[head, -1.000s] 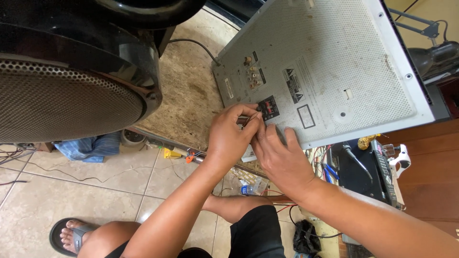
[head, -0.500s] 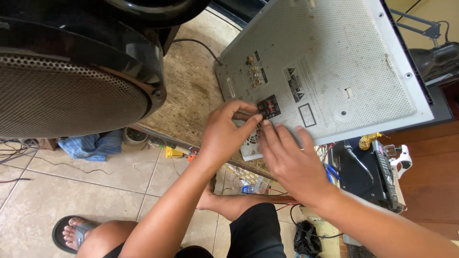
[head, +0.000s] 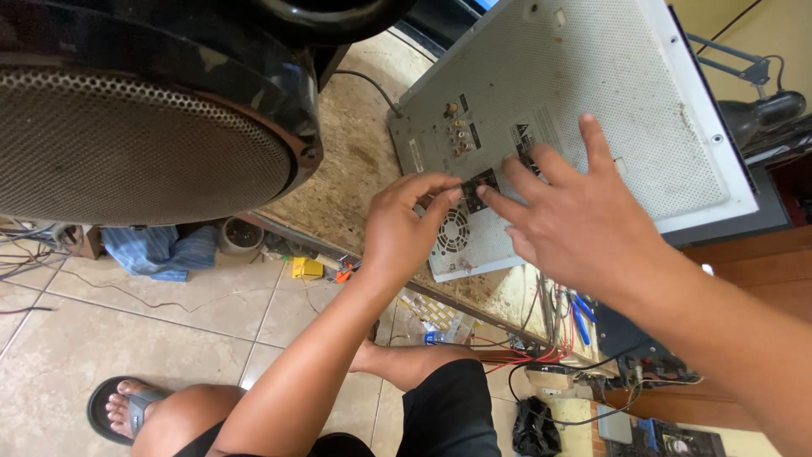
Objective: The person is diagnosing and repairing a stereo system by testing internal connections with a multimeter and inspecting the circuit boards.
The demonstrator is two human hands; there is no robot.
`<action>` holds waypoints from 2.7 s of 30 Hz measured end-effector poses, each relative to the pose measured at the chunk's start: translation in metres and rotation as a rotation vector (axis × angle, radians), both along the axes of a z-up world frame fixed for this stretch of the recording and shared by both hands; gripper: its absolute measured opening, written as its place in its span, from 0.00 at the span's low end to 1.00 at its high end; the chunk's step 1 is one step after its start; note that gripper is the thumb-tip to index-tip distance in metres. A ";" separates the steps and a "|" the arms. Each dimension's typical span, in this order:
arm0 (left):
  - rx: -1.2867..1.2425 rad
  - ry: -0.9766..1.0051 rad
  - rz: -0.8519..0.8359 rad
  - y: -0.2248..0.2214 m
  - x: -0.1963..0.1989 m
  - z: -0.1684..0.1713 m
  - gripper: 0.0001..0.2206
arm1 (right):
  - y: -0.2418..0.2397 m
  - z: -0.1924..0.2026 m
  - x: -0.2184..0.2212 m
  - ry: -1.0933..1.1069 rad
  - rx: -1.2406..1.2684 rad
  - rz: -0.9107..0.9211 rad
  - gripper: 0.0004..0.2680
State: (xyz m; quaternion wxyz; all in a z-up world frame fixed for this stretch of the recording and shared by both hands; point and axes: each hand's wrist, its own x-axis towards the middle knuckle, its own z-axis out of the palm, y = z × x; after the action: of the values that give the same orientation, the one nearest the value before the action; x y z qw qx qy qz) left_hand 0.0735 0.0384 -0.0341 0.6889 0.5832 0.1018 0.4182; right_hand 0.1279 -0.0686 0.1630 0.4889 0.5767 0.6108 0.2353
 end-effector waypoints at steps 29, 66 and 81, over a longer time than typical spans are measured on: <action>0.292 -0.037 0.138 -0.015 0.014 -0.010 0.07 | 0.007 0.007 0.002 -0.020 0.020 0.038 0.17; 0.623 0.071 0.265 -0.065 -0.053 0.051 0.23 | -0.249 -0.085 0.075 0.821 1.672 -0.482 0.17; 0.716 0.370 0.772 -0.128 -0.040 0.023 0.24 | -0.247 -0.121 0.159 1.064 1.754 -0.367 0.14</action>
State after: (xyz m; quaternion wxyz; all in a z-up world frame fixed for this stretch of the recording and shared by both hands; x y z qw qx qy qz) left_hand 0.0332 -0.0892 -0.0114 0.2153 0.7650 0.2787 0.5393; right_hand 0.2874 -0.3151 0.0420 -0.4057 0.8429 0.2649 0.2339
